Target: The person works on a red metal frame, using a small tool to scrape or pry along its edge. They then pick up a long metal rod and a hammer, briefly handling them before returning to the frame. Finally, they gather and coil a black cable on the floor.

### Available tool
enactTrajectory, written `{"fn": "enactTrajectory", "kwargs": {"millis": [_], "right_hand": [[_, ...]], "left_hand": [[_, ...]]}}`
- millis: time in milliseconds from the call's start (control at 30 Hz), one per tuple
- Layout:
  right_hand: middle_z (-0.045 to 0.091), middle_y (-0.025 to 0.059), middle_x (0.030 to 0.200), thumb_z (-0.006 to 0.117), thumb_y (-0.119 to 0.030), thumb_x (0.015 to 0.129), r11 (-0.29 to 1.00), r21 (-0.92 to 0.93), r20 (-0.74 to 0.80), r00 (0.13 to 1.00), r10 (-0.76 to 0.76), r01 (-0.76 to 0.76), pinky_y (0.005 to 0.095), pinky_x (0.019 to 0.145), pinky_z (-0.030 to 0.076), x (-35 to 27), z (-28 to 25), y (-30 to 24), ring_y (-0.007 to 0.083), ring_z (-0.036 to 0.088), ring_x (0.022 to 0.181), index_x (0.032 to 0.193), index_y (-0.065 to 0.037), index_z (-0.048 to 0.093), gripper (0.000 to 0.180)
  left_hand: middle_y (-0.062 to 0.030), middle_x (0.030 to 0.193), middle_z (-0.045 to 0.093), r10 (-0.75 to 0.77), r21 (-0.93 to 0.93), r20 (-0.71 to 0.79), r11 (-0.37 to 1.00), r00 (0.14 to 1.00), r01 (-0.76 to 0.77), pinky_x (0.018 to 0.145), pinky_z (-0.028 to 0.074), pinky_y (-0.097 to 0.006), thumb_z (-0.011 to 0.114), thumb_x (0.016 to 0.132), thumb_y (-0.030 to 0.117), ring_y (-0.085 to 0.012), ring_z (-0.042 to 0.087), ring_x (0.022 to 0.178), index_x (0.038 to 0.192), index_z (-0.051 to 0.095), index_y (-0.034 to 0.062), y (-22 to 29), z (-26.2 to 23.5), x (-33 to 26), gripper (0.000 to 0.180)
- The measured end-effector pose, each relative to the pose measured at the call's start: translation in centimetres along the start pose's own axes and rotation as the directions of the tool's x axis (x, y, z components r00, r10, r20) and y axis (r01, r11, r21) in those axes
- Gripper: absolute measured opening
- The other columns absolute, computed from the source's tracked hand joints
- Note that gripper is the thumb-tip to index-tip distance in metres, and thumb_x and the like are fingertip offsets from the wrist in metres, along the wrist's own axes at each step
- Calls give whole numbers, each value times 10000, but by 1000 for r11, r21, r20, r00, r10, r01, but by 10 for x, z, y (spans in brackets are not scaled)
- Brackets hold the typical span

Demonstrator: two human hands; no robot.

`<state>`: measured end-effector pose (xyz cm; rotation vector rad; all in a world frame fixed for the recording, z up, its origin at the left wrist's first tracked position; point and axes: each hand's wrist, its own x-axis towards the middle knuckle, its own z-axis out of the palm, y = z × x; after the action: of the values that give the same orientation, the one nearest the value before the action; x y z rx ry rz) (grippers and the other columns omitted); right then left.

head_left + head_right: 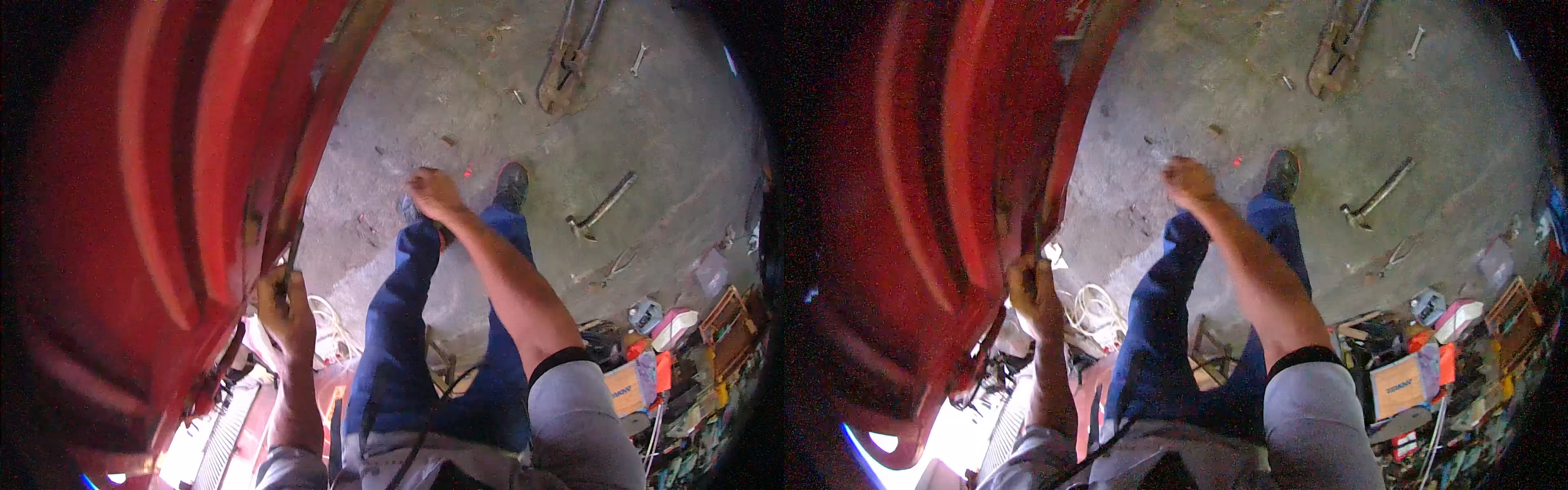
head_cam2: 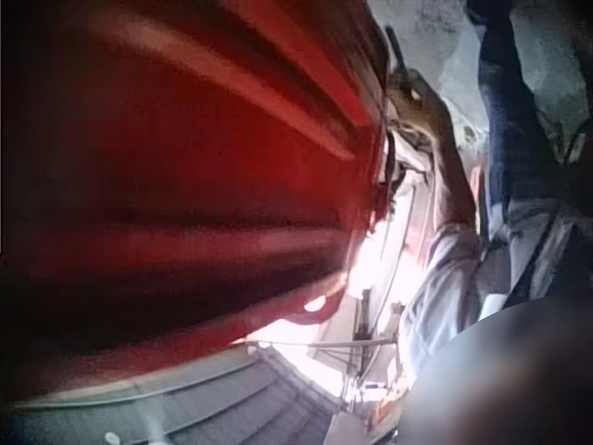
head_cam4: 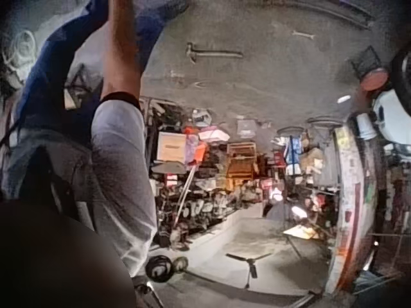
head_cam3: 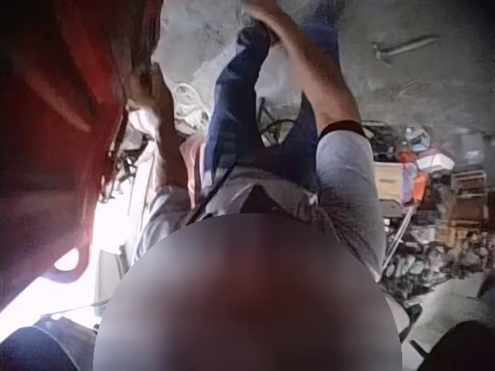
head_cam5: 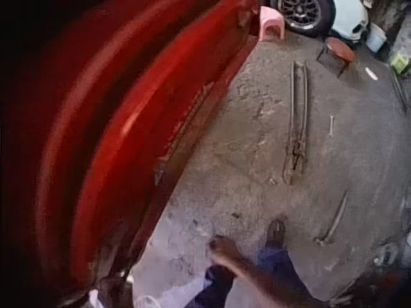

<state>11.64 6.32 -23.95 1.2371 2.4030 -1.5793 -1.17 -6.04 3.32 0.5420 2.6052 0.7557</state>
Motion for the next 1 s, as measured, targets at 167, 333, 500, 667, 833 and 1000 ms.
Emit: {"fn": "enactTrajectory", "kwargs": {"millis": [167, 333, 500, 667, 833, 1000], "right_hand": [[610, 192, 974, 597, -257, 790, 910, -212, 96, 919, 382, -356, 437, 796, 473, 15, 10, 161, 377, 580, 929, 1053, -44, 534, 344], [580, 196, 1055, 603, -209, 799, 930, -116, 55, 933, 356, -348, 435, 818, 470, 24, 33, 227, 367, 567, 976, 1149, -73, 495, 391], [481, 194, 1157, 611, -133, 779, 939, -148, 121, 937, 328, -310, 449, 829, 472, 62, 62, 209, 404, 557, 955, 1237, -133, 443, 488], [463, 196, 1107, 617, -62, 736, 952, -181, 15, 967, 253, -247, 437, 777, 498, 99, 102, 216, 401, 559, 908, 1158, -141, 465, 455], [563, 161, 964, 613, -46, 775, 811, 318, 23, 859, 512, -491, 364, 667, 519, 99, 95, 215, 303, 615, 772, 1052, -96, 504, 302], [625, 90, 854, 586, -132, 866, -86, 882, 467, 839, 278, -463, 294, 619, 509, 95, -7, 111, 185, 622, 675, 968, -68, 534, 131]], "left_hand": [[-56, 853, 560, -127, 182, 202, 979, 971, 90, 692, 425, -238, 555, 833, 31, -104, 504, 758, 948, 559, -5, -72, 51, -17, 120], [-78, 772, 570, -168, 111, 316, 984, 934, 140, 647, 455, -271, 548, 824, 43, -142, 549, 696, 917, 569, 10, -93, 115, -20, 100], [-101, 802, 578, -63, 191, 349, 982, 935, -6, 669, 472, -298, 576, 764, -4, -207, 584, 724, 858, 582, 15, -108, 159, -7, 96], [-89, 785, 582, -87, 157, 352, 987, 932, 33, 669, 468, -305, 585, 763, -5, -193, 582, 740, 854, 576, 11, -103, 175, 10, 92], [-76, 781, 594, 34, 302, 362, 941, 931, -152, 678, 459, -303, 566, 777, -8, -197, 581, 729, 846, 577, 20, -109, 169, 19, 76], [-66, 769, 608, -198, 46, 232, 980, 952, 193, 660, 467, -276, 593, 805, 43, -140, 582, 715, 893, 584, 15, -79, 141, -11, 93]]}}
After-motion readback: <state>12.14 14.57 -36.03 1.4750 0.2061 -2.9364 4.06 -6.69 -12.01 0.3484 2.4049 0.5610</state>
